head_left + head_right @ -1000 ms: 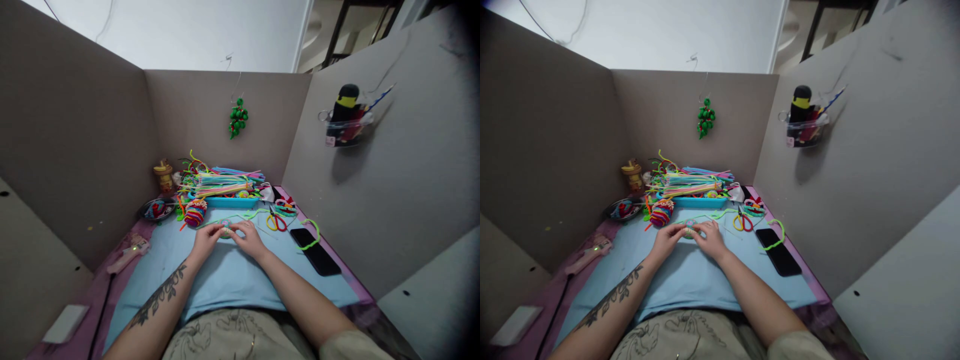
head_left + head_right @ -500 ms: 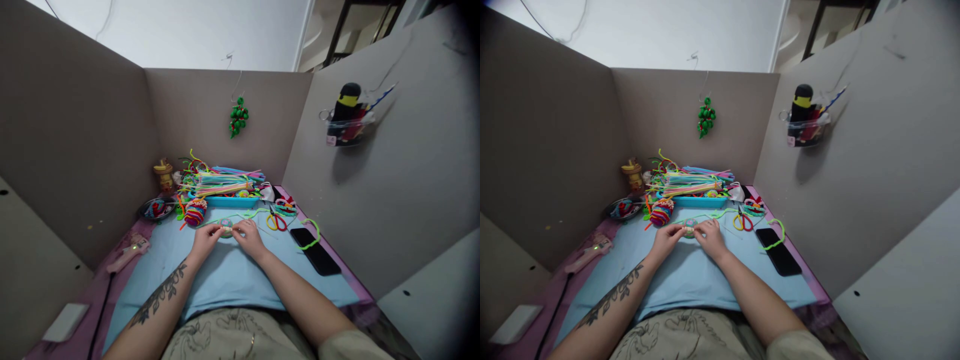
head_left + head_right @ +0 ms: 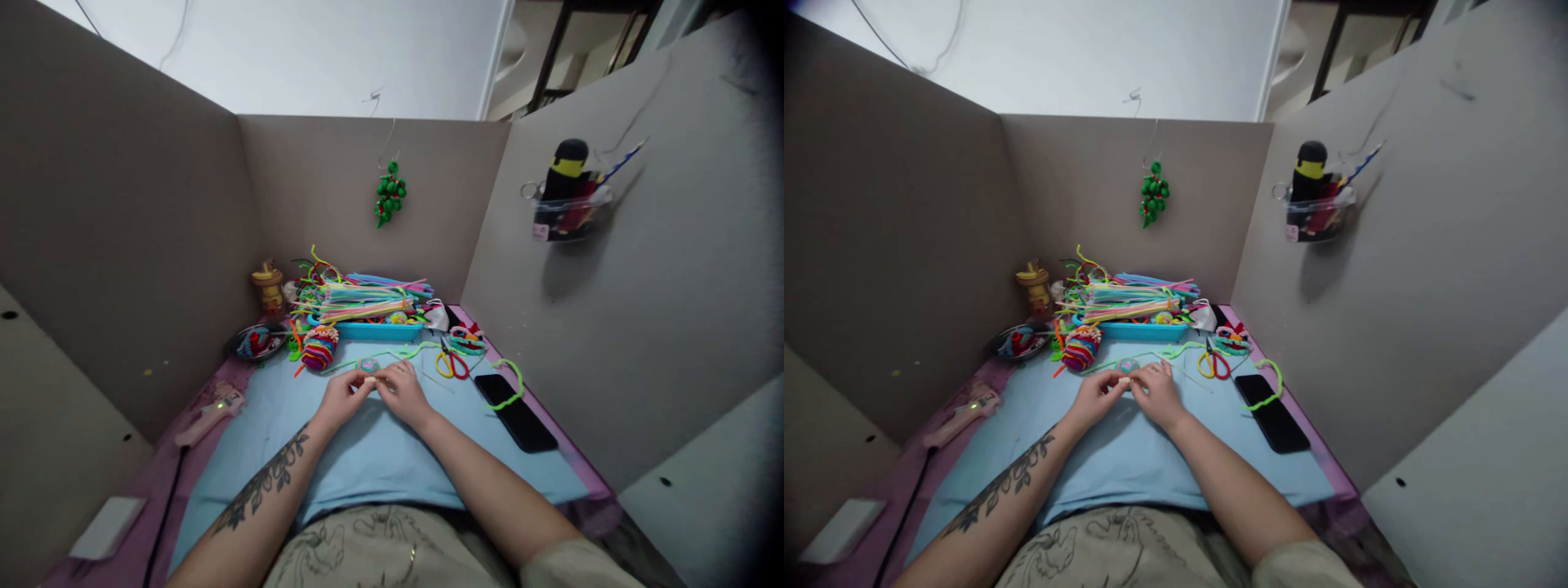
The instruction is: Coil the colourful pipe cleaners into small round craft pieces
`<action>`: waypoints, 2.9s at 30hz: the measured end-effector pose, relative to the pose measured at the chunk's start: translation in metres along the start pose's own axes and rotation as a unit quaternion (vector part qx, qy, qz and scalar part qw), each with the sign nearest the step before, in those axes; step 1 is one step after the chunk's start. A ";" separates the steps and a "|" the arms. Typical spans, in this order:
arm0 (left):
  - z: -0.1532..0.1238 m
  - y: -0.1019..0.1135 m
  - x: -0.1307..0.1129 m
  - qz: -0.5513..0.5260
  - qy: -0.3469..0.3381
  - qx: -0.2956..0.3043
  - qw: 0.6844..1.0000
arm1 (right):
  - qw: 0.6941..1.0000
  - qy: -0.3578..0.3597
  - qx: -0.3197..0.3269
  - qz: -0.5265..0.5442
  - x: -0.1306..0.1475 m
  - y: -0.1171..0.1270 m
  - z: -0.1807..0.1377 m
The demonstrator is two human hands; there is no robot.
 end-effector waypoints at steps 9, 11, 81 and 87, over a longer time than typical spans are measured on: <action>0.000 0.001 0.002 0.023 0.002 -0.008 1.000 | 0.999 0.013 0.005 -0.044 0.008 0.000 -0.001; 0.000 0.002 0.005 0.019 0.008 -0.012 1.000 | 0.999 0.012 0.000 -0.050 0.008 0.001 0.000; 0.003 0.035 0.029 0.078 0.068 -0.114 0.988 | 0.995 -0.064 -0.024 0.079 -0.040 0.000 0.003; -0.001 0.029 0.039 0.273 0.095 -0.070 0.955 | 0.978 -0.103 0.022 0.180 -0.057 -0.031 0.005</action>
Point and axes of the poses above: each hand's wrist, its own z-axis towards the middle knuckle, its own y-axis out of the back of the hand, x = y × z, the point moved 10 cm from there along z, towards the middle knuckle, and after that the axes turned 2 degrees about -z, right-handed, at the moved point
